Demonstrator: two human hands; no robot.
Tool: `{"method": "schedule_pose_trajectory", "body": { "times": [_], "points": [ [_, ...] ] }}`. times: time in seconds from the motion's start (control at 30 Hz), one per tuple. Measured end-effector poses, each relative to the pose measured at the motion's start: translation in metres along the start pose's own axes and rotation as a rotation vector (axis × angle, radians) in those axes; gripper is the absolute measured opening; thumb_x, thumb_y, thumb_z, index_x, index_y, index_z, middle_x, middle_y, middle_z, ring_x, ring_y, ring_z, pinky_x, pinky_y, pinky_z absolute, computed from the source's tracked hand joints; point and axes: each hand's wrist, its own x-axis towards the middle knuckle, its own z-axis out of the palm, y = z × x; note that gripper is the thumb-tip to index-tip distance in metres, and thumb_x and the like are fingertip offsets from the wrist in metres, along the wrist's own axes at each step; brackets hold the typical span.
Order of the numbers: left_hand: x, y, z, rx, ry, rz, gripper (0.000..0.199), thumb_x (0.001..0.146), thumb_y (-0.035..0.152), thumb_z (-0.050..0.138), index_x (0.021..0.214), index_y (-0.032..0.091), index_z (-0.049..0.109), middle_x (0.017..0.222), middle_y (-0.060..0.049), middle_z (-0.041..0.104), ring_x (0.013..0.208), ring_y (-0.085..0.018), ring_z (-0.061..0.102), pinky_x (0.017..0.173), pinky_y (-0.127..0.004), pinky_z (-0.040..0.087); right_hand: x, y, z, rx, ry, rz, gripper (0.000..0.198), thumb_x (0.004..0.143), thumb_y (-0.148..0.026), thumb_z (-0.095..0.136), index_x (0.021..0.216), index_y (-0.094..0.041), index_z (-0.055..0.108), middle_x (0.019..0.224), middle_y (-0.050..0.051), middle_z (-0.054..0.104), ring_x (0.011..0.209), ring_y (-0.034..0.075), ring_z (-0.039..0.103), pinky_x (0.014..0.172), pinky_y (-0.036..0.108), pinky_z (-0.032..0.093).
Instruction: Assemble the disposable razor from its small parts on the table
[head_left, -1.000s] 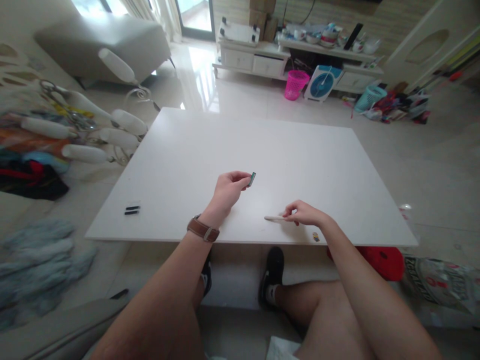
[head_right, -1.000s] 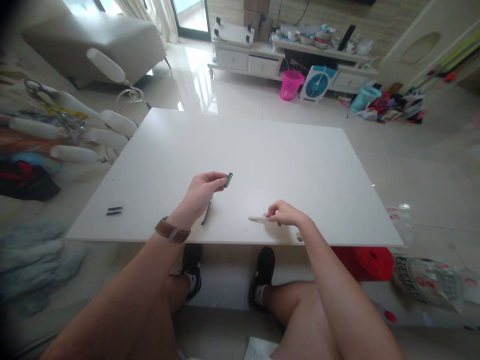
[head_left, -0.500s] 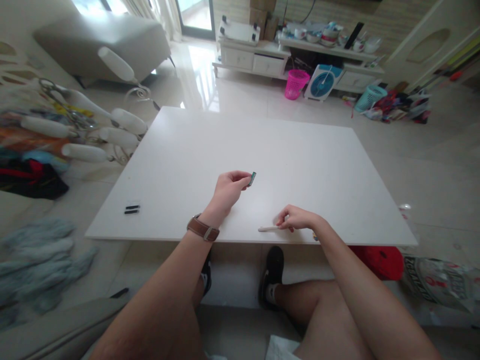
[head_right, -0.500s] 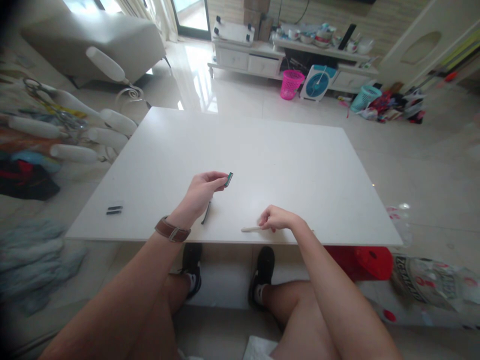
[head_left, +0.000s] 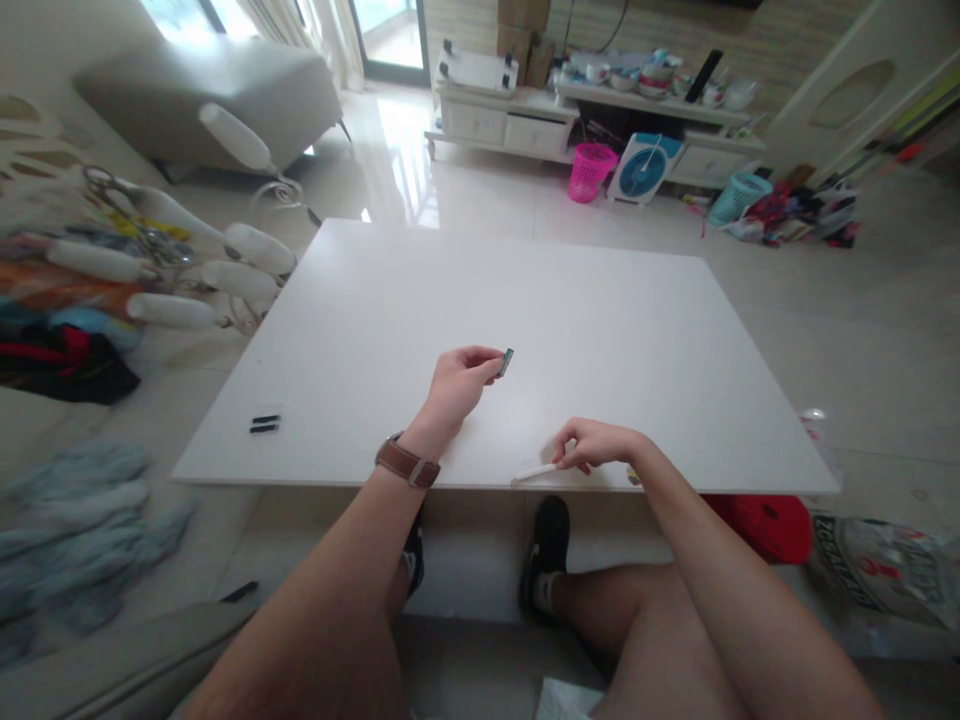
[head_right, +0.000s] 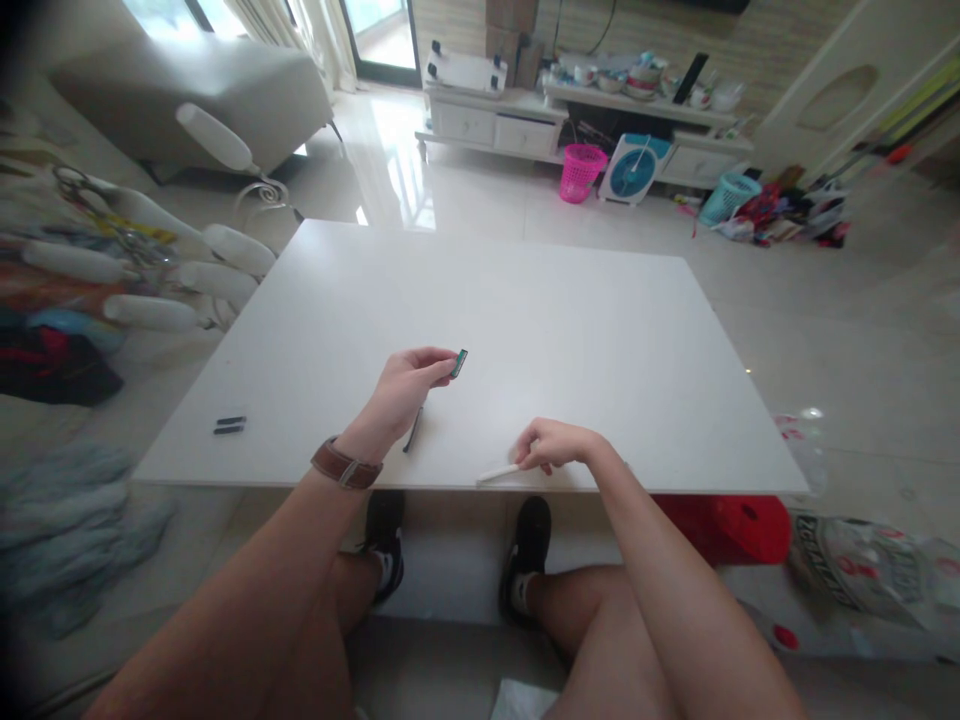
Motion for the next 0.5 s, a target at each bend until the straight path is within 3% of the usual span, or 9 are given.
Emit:
{"method": "schedule_pose_trajectory", "body": {
  "times": [0.13,0.23,0.4,0.5],
  "points": [
    [0.0,0.001,0.001,-0.002,0.002,-0.011,0.011,0.071,0.021,0.071,0.078,0.014,0.074,0.075,-0.006,0.069,0.071,-0.014,0.059,0.07,-0.028,0.046,-0.018,0.012,-0.018,-0.018,0.118,0.089,0.025,0.067,-0.035,0.071,0.08,-0.014,0.072,0.047,-0.002,0.055,0.045,0.011,0.05,0.042,0.021,0.028],
    [0.0,0.001,0.002,-0.001,-0.001,-0.013,0.01,0.071,0.021,0.071,0.078,0.014,0.073,0.074,-0.006,0.069,0.071,-0.014,0.059,0.07,-0.028,0.045,-0.015,0.019,-0.018,-0.019,0.095,0.148,0.023,0.064,-0.034,0.071,0.076,-0.015,0.072,0.047,-0.002,0.055,0.044,0.012,0.051,0.041,0.022,0.029],
    [0.0,0.0,0.001,0.012,-0.017,0.002,0.012,0.071,0.021,0.07,0.08,0.014,0.074,0.074,-0.006,0.068,0.07,-0.014,0.058,0.069,-0.027,0.045,0.017,0.002,0.017,-0.075,-0.064,0.092,0.016,0.062,-0.026,0.069,0.074,-0.016,0.072,0.056,-0.001,0.061,0.048,0.012,0.056,0.043,0.021,0.035],
    [-0.001,-0.001,0.001,0.014,-0.018,0.0,0.012,0.071,0.022,0.071,0.08,0.014,0.074,0.075,-0.006,0.069,0.07,-0.014,0.058,0.069,-0.027,0.045,0.025,-0.016,0.033,-0.2,-0.077,0.05,0.011,0.061,-0.019,0.067,0.071,-0.015,0.071,0.057,-0.001,0.062,0.047,0.012,0.057,0.045,0.021,0.039]
  ]
}}
